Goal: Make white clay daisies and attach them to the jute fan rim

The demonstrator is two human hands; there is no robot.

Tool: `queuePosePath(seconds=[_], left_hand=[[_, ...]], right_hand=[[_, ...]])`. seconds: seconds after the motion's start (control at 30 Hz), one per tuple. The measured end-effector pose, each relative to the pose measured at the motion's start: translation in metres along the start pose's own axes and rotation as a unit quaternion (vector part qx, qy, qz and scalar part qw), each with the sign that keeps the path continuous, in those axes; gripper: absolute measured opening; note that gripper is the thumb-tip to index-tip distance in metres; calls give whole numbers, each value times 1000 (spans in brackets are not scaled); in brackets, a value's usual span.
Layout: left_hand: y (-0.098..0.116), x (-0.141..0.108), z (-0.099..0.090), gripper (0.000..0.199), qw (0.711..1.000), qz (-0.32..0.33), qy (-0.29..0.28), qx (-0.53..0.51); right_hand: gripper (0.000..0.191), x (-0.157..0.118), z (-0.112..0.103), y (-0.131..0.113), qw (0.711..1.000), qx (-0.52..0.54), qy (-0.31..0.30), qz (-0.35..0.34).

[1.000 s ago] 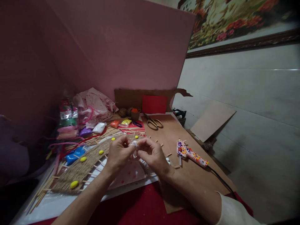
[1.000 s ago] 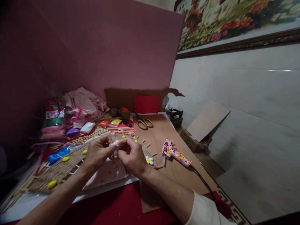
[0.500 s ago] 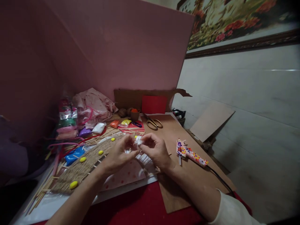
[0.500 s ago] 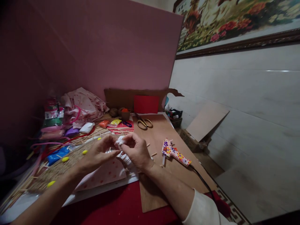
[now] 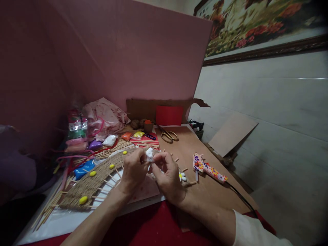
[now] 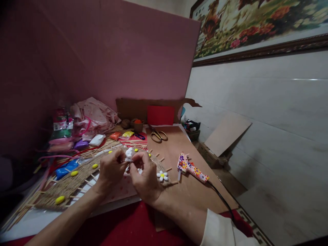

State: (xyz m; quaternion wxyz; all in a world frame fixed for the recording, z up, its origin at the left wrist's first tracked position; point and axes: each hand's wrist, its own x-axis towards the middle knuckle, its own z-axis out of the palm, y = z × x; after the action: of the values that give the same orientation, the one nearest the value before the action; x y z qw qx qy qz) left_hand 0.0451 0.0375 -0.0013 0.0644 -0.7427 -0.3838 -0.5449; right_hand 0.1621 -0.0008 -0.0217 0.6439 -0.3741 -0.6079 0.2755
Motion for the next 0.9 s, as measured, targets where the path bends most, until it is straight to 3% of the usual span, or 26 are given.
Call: queuePosePath(seconds=[0.17,0.37,0.53,0.73,0.83,0.9], left_hand=[[-4,1,0,27,999,30,41,-1],[-2,-1,-8,12,995,-18,-46,-85],[6,-5,-11,20,995,-91,-10,-38],[12,0,-14,25,987,-128,5,-98],[10,2,-14,24,963,-194,-7,-188],[8,4,-12,25,914,-277,-31,-295]], right_hand=[[19,-4,-1,-8,982,-88,8,-167],[22,-1,-7,0,980,-104,43,-166],[26,-7,-7,-5,971,-123,14,-204],[26,-18,-7,-14,955,-150,-48,-253],[26,-18,-7,-15,945,-180,-63,-265],[30,-16,-7,-15,938,-202,-71,-272]])
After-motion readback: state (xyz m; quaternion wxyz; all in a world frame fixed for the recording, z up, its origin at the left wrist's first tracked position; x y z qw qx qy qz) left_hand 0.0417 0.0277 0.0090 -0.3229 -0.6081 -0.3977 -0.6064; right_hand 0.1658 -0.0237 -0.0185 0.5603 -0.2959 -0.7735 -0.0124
